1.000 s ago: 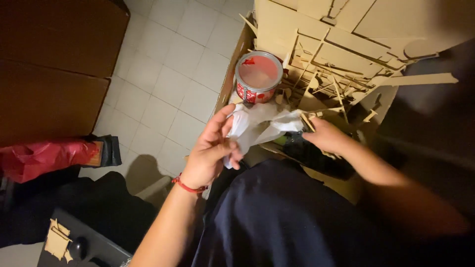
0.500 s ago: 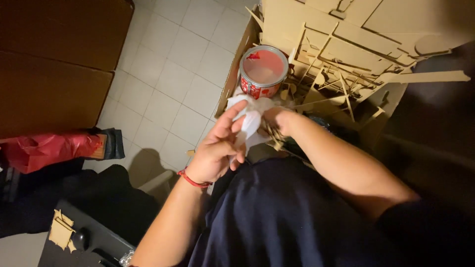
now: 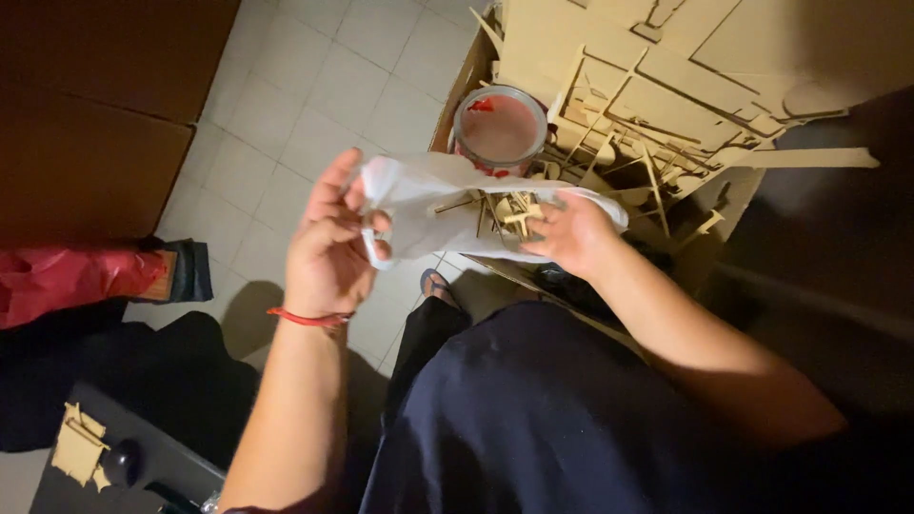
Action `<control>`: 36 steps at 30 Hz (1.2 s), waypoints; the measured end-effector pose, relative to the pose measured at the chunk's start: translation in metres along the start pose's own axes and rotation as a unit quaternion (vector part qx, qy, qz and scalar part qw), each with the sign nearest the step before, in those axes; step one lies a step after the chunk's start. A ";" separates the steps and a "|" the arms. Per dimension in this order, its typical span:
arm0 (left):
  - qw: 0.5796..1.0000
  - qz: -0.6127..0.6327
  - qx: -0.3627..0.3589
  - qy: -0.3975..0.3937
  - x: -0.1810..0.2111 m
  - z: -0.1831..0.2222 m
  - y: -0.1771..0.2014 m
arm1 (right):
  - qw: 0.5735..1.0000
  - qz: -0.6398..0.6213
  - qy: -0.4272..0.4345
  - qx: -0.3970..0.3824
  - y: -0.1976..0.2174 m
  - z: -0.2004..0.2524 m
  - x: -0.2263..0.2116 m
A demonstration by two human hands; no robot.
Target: Unpacking and sorting laser-cut wooden pieces from a cardboard box into a plastic bag.
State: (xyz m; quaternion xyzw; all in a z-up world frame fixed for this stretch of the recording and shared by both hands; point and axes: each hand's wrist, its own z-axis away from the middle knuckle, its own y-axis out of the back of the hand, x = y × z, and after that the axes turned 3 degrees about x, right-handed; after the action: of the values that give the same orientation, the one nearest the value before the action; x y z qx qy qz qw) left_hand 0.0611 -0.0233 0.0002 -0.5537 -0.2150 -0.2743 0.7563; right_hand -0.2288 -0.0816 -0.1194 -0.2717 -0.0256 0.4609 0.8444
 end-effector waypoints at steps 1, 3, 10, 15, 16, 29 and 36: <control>1.000 -0.017 0.019 -0.012 0.006 -0.003 0.004 | 1.000 0.009 0.006 0.002 0.010 -0.003 0.001; 0.999 -0.033 0.035 -0.022 0.018 -0.007 0.005 | 1.000 0.017 0.015 0.005 0.021 0.004 0.002; 0.852 -0.496 0.131 -0.101 0.044 -0.005 -0.019 | 0.589 0.771 0.223 0.094 -0.012 0.064 -0.016; 0.466 -0.880 0.085 0.028 -0.017 -0.004 0.050 | 0.458 0.834 0.262 0.161 0.026 0.026 -0.001; 0.463 -0.882 0.083 0.009 -0.033 0.001 0.077 | 0.455 0.834 0.264 0.166 0.035 0.027 0.007; 0.865 -0.390 0.266 0.170 -0.070 0.034 0.153 | 0.698 0.601 0.368 0.125 0.184 -0.035 0.064; 0.893 -0.400 0.164 0.123 -0.023 -0.024 0.063 | 0.955 0.082 0.118 0.258 0.042 0.015 0.003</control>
State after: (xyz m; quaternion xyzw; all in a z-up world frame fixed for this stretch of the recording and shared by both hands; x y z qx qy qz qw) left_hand 0.0855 -0.0275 -0.0664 -0.2505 -0.3658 -0.5804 0.6831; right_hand -0.2638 -0.0542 -0.1275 -0.0982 0.2162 0.4845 0.8420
